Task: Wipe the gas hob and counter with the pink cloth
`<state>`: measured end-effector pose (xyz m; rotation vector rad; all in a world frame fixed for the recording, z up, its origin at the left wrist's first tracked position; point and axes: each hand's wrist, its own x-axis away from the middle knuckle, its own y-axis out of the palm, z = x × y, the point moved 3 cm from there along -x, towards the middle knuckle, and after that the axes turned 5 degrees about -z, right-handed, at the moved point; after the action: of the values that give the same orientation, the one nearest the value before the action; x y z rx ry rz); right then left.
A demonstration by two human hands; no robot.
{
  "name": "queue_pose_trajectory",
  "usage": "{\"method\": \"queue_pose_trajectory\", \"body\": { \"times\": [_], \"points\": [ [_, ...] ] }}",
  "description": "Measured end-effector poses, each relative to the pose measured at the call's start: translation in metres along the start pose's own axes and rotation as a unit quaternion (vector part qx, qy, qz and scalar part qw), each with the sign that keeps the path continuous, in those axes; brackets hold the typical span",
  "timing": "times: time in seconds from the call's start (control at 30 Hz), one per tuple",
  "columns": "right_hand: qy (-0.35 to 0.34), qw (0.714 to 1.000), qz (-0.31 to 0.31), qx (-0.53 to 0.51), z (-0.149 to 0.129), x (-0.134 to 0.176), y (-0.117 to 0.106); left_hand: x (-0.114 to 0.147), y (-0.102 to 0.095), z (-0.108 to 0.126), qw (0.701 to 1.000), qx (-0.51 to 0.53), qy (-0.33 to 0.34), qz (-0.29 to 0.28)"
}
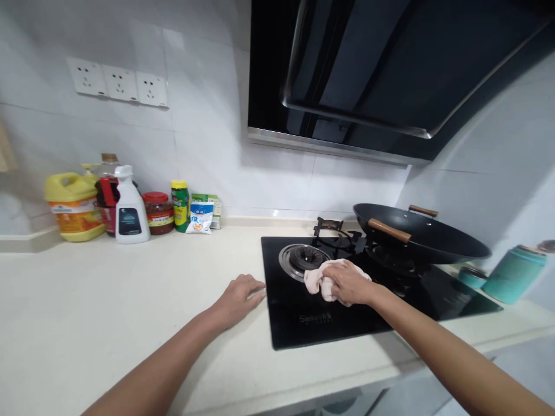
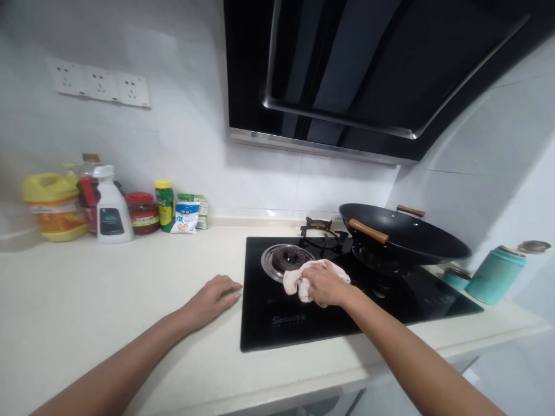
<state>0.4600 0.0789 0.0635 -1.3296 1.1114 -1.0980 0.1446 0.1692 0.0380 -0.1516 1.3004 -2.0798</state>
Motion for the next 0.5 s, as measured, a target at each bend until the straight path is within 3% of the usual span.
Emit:
{"method": "queue_pose_trajectory", "body": {
  "times": [0.2, 0.3, 0.4, 0.5],
  "points": [
    [0.013, 0.998, -0.036, -0.042, 0.004, 0.003, -0.016, 0.001, 0.000, 0.003, 1.000, -0.009, -0.001, 0.010],
    [0.071, 0.996, 0.002, -0.047, 0.002, -0.005, -0.017, 0.000, 0.002, 0.001, 1.000, -0.014, 0.005, 0.013],
    [0.129, 0.991, 0.044, 0.007, -0.002, -0.012, -0.002, 0.000, 0.004, -0.001, 1.000, -0.015, 0.007, 0.014],
    [0.105, 0.991, 0.035, 0.076, -0.008, -0.011, 0.021, 0.001, 0.004, -0.002, 1.000, -0.010, 0.007, 0.015]
  ]
}}
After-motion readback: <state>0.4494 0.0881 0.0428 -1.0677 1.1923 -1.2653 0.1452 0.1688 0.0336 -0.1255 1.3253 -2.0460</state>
